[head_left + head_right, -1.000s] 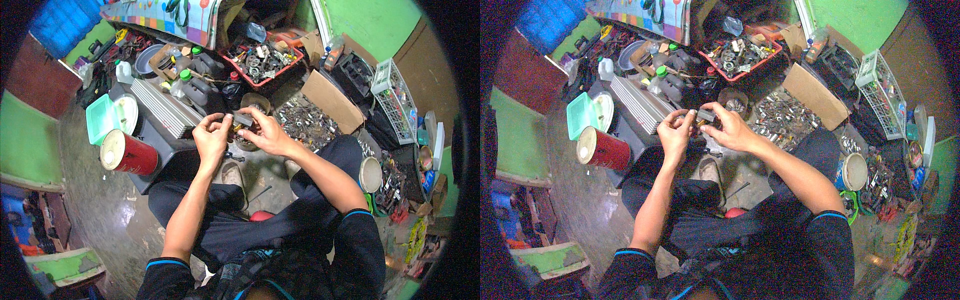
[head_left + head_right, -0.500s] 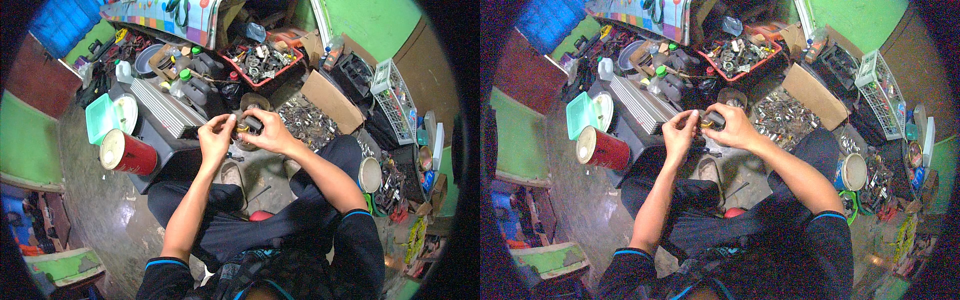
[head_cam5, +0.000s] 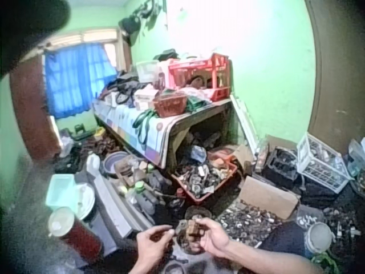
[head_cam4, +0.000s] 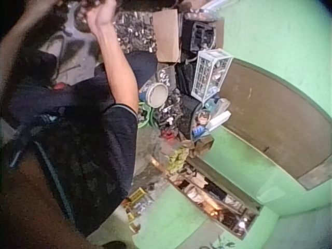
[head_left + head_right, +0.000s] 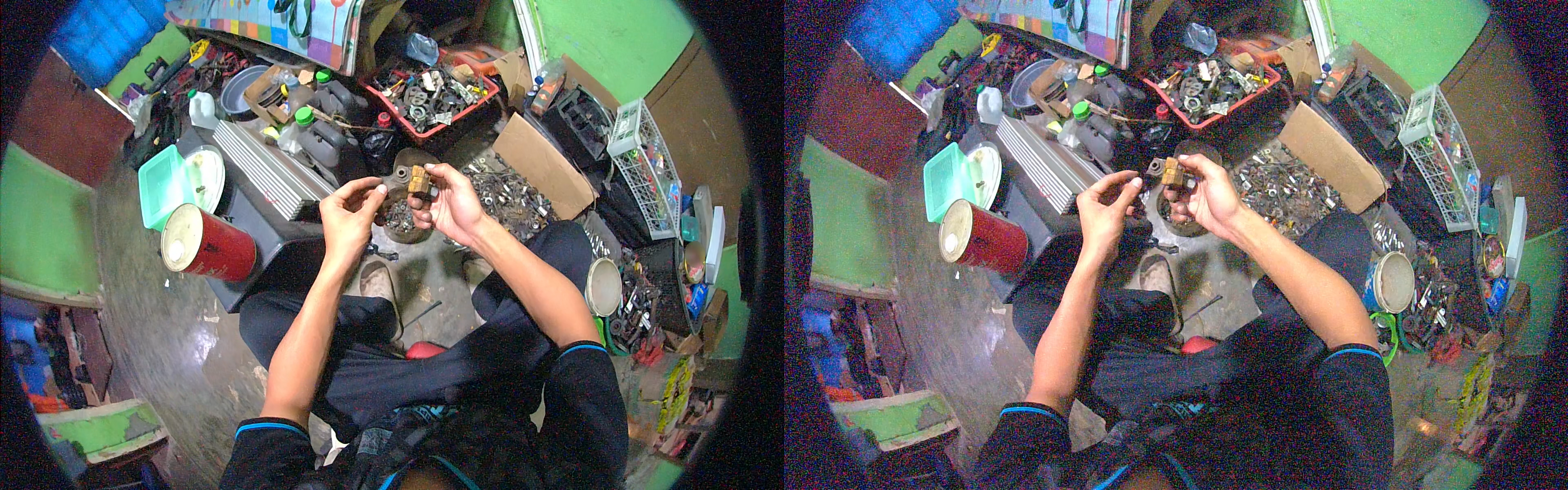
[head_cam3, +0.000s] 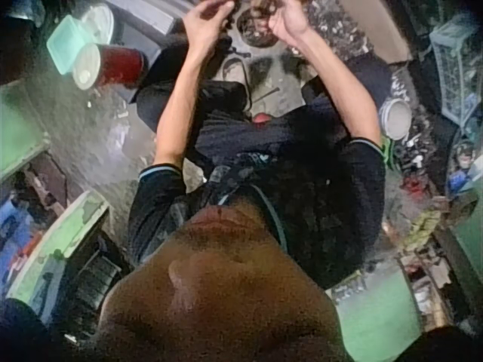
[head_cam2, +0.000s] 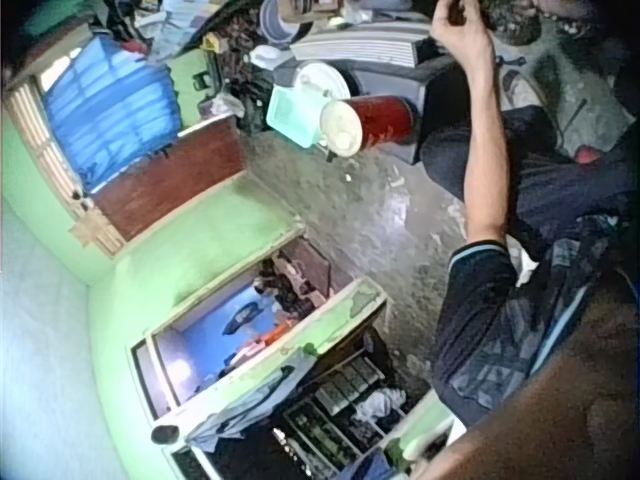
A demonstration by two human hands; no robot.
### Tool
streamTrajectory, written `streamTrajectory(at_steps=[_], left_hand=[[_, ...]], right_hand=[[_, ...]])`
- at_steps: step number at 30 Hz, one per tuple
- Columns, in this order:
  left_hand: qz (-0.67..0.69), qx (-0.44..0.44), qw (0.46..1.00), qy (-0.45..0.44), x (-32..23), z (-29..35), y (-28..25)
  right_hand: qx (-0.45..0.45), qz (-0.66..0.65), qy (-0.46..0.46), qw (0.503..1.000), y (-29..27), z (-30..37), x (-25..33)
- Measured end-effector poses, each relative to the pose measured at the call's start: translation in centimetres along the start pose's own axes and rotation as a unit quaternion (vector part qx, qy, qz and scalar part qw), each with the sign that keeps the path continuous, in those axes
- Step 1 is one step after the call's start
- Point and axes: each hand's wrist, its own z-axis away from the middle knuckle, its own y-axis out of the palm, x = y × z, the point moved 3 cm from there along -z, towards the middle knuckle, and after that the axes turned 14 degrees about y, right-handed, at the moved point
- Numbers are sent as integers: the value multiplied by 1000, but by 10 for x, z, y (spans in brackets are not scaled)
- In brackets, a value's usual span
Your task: The person sits on the floor and assembles small mechanical components by hand, picking parts from a pile and fitting them together. The person repeatedly handles and adjusts the parts to fit them into a larger assembly.
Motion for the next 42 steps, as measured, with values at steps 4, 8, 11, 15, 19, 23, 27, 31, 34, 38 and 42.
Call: streamTrajectory(at_steps=[4,8,11,15,19,23,27,31,34,38,42], left_hand=[[-8,-30,999,14,-8,-5,-6],[8,-79,997,19,-12,-17,-26],[25,-104,994,12,-12,-22,-38],[28,-102,994,8,-16,-21,-40],[-5,-100,995,11,-14,-20,-45],[12,-100,995,-5,-13,-20,-47],[-10,-105,994,6,-8,-22,-49],[-24,-102,994,6,-4,-20,-50],[-19,-98,995,-2,-7,-21,-49],[-18,-86,996,1,-7,-20,-43],[-26,-82,996,0,-9,-19,-39]], right_hand=[[-20,-13,-30,999,-2,-2,3],[-144,25,-127,981,-23,-13,14],[-243,53,-120,961,-38,-23,14],[-309,151,-111,933,-68,-54,-2],[-381,333,-41,862,-105,-83,-21],[-425,610,-74,665,-150,-88,-36],[-416,656,-14,630,-167,-85,-41],[-433,686,113,573,-183,-67,-32],[-480,676,102,550,-218,-50,-28],[-549,643,113,521,-256,-25,-13],[-572,585,5,575,-255,0,5]])
